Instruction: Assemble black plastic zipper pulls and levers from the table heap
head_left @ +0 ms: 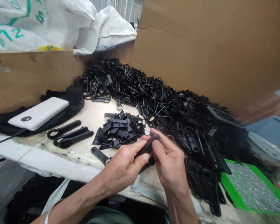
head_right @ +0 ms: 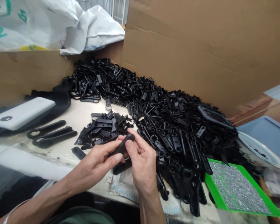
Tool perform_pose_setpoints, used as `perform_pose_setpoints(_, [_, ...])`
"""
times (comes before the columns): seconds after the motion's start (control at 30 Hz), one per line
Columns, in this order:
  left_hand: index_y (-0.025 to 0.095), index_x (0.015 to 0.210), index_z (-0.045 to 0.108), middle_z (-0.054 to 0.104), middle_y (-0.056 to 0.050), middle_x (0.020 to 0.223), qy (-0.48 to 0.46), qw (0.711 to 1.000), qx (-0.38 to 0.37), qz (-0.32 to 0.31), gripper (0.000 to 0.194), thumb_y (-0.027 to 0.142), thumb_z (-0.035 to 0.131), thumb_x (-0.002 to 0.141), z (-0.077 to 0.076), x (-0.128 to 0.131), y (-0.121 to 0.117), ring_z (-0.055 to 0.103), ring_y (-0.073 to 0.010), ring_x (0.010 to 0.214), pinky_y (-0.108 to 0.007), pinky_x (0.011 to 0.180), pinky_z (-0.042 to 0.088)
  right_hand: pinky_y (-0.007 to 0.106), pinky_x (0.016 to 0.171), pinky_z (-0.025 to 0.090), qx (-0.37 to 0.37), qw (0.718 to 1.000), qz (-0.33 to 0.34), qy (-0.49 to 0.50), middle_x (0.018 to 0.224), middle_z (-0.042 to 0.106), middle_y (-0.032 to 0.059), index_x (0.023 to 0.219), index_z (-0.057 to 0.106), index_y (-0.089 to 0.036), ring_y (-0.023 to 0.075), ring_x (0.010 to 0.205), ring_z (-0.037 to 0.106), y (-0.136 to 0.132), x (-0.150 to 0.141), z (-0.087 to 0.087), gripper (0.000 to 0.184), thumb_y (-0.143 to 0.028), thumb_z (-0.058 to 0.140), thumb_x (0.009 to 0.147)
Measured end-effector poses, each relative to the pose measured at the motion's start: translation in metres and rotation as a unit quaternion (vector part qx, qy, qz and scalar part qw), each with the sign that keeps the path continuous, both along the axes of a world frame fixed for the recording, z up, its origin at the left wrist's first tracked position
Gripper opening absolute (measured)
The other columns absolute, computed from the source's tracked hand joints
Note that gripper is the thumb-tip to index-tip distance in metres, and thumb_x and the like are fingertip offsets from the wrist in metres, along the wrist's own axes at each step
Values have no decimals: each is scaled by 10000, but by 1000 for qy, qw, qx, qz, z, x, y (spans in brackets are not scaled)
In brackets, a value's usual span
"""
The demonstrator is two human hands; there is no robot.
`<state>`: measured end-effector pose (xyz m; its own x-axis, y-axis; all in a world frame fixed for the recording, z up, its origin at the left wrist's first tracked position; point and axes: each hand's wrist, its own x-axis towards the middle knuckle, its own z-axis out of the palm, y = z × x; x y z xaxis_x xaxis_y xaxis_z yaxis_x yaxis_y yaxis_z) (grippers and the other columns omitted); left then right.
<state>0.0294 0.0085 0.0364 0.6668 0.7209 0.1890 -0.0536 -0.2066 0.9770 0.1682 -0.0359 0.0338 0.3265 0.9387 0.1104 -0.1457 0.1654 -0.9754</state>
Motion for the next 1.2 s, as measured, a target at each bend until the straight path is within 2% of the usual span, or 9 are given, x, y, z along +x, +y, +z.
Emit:
perform_pose_setpoints(0.1, [215,1190,625,663,-7,980,-27,998,-51,-2,286,230,492,938,-3,4,-1,596,-140,858,-238,766,473,288,761,576,-2,1000,-16,-22,1052,717,69,1185,656,-251,209,902,687,-4,1,-2,290,-285,669,897])
perform_pose_setpoints(0.2, [205,1183,624,653,-23,1048,-75,989,-125,-21,278,219,519,926,-7,7,0,590,-158,961,-258,848,478,285,741,580,-13,1000,13,-14,1067,713,65,1173,663,-263,214,909,685,-6,6,0,290,-277,687,885])
perform_pose_setpoints(0.3, [202,1162,616,646,-13,989,-85,985,-146,-39,257,235,545,917,-6,7,2,582,-146,958,-252,855,473,266,709,582,-18,999,14,-33,1046,719,54,1146,680,-272,209,889,688,-6,10,2,272,-275,700,874])
perform_pose_setpoints(0.5, [133,918,628,585,6,768,-17,994,-105,-40,209,290,493,938,3,3,3,546,-100,685,-213,638,458,243,737,567,-30,999,21,-20,1012,726,47,1106,698,-266,184,867,686,-8,9,2,251,-258,723,856])
perform_pose_setpoints(0.73, [183,1001,639,632,10,896,27,999,-17,5,182,258,483,943,1,4,-1,569,-122,818,-221,725,444,254,777,550,-39,992,104,68,1140,678,85,1159,660,-241,181,917,659,-11,9,9,279,-260,690,883])
perform_pose_setpoints(0.87, [196,988,631,618,22,863,27,999,-27,-24,173,243,469,948,1,5,-2,558,-114,776,-224,710,441,251,742,562,-32,994,97,32,1107,692,74,1121,684,-251,172,860,668,-11,15,6,240,-253,691,881])
perform_pose_setpoints(1.0, [182,949,634,637,9,909,23,998,-44,-40,134,227,510,923,-1,7,1,576,-130,833,-232,736,448,232,830,554,-27,996,80,-38,1084,706,39,1098,702,-272,179,965,667,-14,18,5,227,-232,699,875])
perform_pose_setpoints(1.1, [190,984,647,657,11,953,20,999,-31,-37,144,199,524,909,0,7,2,583,-132,874,-230,774,448,190,867,534,-18,995,62,-74,1083,710,15,1079,710,-289,155,993,663,-17,18,7,215,-218,695,877])
perform_pose_setpoints(1.2, [177,947,651,649,18,874,40,999,-5,-32,135,190,524,903,4,6,-1,568,-117,792,-216,701,435,196,854,545,-20,995,57,-80,1073,713,8,1069,714,-297,154,963,675,-21,16,8,208,-217,692,878])
